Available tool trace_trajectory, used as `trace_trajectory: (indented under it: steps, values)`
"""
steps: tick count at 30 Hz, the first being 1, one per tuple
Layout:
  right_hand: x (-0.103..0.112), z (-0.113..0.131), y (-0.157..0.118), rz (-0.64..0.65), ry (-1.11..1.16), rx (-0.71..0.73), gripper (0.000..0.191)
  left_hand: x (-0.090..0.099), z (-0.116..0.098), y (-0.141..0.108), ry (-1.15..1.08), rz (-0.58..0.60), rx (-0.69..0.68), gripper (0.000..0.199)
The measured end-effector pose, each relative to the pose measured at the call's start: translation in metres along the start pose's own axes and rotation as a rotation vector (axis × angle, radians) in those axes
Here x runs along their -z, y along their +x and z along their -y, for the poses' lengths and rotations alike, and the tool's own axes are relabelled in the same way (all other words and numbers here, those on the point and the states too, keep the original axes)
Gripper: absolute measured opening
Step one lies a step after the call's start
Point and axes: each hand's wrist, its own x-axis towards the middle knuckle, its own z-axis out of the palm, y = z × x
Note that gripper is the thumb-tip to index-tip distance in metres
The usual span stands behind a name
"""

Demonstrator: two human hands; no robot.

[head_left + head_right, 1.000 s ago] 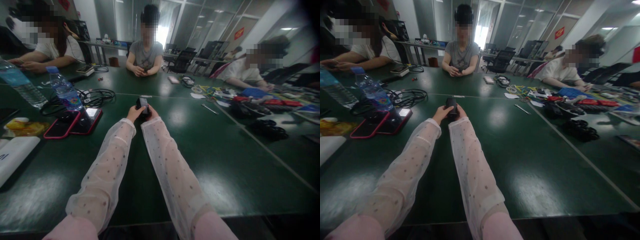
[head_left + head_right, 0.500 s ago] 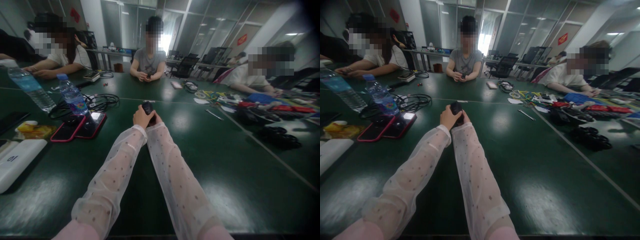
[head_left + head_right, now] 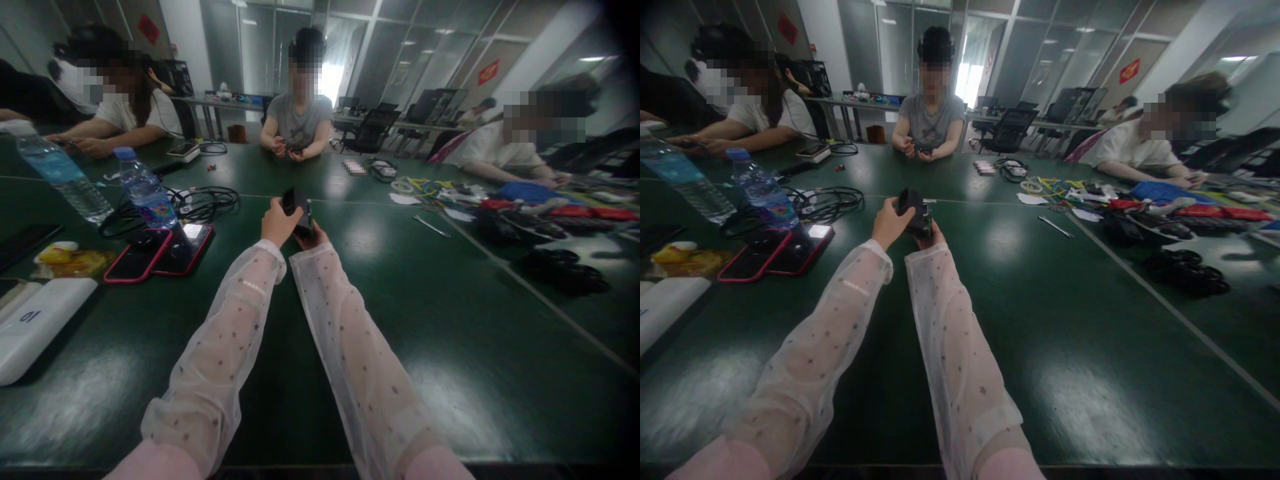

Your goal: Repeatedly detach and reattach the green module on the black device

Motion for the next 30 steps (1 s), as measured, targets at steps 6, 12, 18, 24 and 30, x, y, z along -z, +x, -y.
trace_trajectory:
  steps: [6,12,18,24,30]
  values:
    - [0.006,0.003,0.006,-0.092,0.067,0.003,0.02,0.011,0.005,0.007,-0.581,0.279,0.39,0.033]
    - [0.009,0.004,0.003,0.047,0.111,-0.041,0.03,0.018,0.035,0.005,-0.827,0.243,0.555,0.071]
    - [0.008,0.004,0.001,0.043,0.141,-0.034,0.028,0.02,0.053,0.009,-0.929,0.215,0.621,0.07]
    - [0.003,0.005,-0.003,0.023,0.126,-0.033,0.03,0.02,0.052,0.011,-0.944,0.207,0.64,0.068]
    - [0.004,0.005,-0.004,0.058,0.126,-0.013,0.031,0.019,0.058,0.015,-0.95,0.178,0.646,0.071]
